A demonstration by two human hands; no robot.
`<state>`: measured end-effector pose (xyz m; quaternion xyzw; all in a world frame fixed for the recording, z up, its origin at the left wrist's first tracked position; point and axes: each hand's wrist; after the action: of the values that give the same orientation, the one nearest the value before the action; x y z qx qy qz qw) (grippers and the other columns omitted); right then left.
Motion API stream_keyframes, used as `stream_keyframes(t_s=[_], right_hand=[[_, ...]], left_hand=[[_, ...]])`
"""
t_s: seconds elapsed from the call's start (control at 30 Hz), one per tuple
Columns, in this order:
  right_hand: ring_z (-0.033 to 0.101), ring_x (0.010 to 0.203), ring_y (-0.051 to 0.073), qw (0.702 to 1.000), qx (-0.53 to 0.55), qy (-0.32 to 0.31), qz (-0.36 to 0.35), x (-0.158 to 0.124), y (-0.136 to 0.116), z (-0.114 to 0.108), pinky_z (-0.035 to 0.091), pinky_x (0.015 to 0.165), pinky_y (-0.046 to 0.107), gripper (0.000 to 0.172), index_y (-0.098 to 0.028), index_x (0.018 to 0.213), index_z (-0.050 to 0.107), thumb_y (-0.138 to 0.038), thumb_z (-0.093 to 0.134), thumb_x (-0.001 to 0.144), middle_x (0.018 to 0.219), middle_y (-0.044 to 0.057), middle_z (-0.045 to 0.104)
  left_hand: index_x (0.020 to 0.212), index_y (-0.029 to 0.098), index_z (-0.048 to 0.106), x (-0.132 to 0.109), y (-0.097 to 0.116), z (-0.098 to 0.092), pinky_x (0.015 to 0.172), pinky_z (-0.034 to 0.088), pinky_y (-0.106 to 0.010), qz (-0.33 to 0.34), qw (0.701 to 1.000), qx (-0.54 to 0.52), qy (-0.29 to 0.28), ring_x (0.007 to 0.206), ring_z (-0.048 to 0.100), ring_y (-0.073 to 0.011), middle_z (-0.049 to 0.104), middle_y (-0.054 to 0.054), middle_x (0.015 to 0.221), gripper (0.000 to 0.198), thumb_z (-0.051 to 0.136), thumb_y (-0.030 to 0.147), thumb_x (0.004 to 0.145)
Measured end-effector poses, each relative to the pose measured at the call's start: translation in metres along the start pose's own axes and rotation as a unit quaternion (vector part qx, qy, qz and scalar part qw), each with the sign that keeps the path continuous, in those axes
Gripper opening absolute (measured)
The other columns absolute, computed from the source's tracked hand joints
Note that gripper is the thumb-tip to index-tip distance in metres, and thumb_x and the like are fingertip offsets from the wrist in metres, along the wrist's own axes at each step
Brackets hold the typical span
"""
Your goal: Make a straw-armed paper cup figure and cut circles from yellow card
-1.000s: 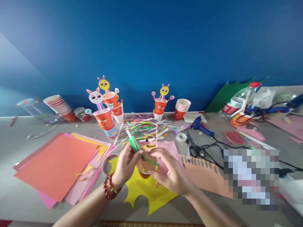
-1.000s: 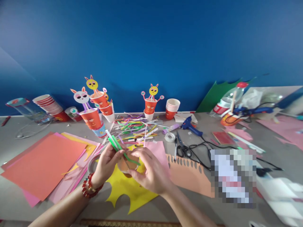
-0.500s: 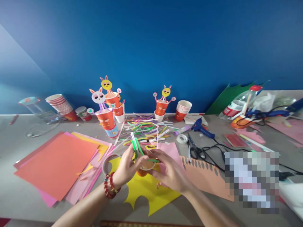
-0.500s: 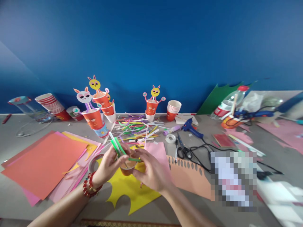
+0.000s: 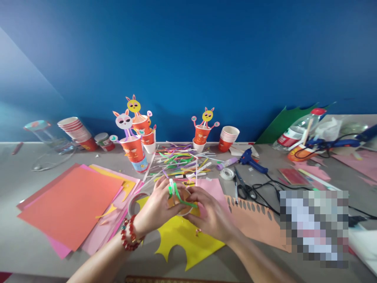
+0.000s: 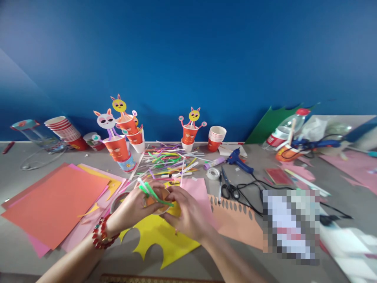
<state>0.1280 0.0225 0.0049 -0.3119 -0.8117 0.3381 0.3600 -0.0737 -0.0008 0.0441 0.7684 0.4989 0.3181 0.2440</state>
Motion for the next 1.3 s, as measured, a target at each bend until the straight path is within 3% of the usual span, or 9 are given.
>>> stream_keyframes(t_s=[0.1,0.33,0.6,0.9,1.3], right_hand=[[0.061,0.115,0.027,1.0,0.005,-0.006,-0.01,0.001,-0.001,-0.001,0.051,0.096,0.039,0.025,-0.022,0.097,0.061,-0.02,0.076,0.078,0.119,0.011,0.065],[0.061,0.114,0.028,1.0,-0.001,-0.014,-0.012,0.0,0.0,-0.004,0.052,0.093,0.038,0.027,-0.021,0.099,0.061,-0.018,0.075,0.077,0.12,0.012,0.064],[0.062,0.113,0.027,1.0,0.002,-0.02,-0.002,0.001,0.002,-0.003,0.052,0.093,0.037,0.026,-0.021,0.095,0.06,-0.018,0.077,0.076,0.119,0.011,0.064],[0.061,0.117,0.028,0.999,-0.024,-0.023,-0.017,-0.002,0.007,-0.001,0.051,0.097,0.04,0.03,-0.02,0.106,0.063,-0.026,0.077,0.079,0.12,0.013,0.066],[0.06,0.12,0.029,0.998,-0.038,-0.02,-0.035,-0.004,0.014,0.002,0.05,0.101,0.041,0.034,-0.021,0.112,0.061,-0.029,0.075,0.082,0.125,0.015,0.064]], left_hand=[[0.1,0.027,0.069,-0.001,0.0,0.001,0.101,0.042,-0.047,0.016,1.0,-0.017,0.02,0.104,0.063,-0.0251,0.072,-0.004,0.103,0.02,0.066,0.017,0.084],[0.097,0.025,0.068,0.001,-0.002,-0.003,0.095,0.046,-0.042,0.124,0.992,0.001,0.038,0.099,0.06,-0.0231,0.074,-0.003,0.098,0.029,0.06,0.004,0.079],[0.089,0.025,0.061,0.0,0.0,-0.004,0.09,0.045,-0.04,0.088,0.995,0.039,0.028,0.094,0.058,-0.0227,0.071,-0.001,0.091,0.026,0.056,0.003,0.076],[0.079,0.023,0.057,-0.004,0.002,-0.007,0.103,0.034,-0.049,0.072,0.989,0.129,0.017,0.1,0.058,-0.0244,0.068,-0.002,0.089,0.015,0.061,0.009,0.074],[0.082,0.025,0.061,-0.004,0.007,-0.009,0.117,0.01,-0.048,0.069,0.991,0.11,-0.005,0.117,0.055,-0.0211,0.072,0.005,0.089,0.019,0.06,0.007,0.076]])
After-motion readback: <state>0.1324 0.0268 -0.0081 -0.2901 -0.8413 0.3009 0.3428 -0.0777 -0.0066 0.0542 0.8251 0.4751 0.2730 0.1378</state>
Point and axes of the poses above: each hand's wrist, its own x-axis towards the middle knuckle, its own z-axis out of the palm, y = z × x
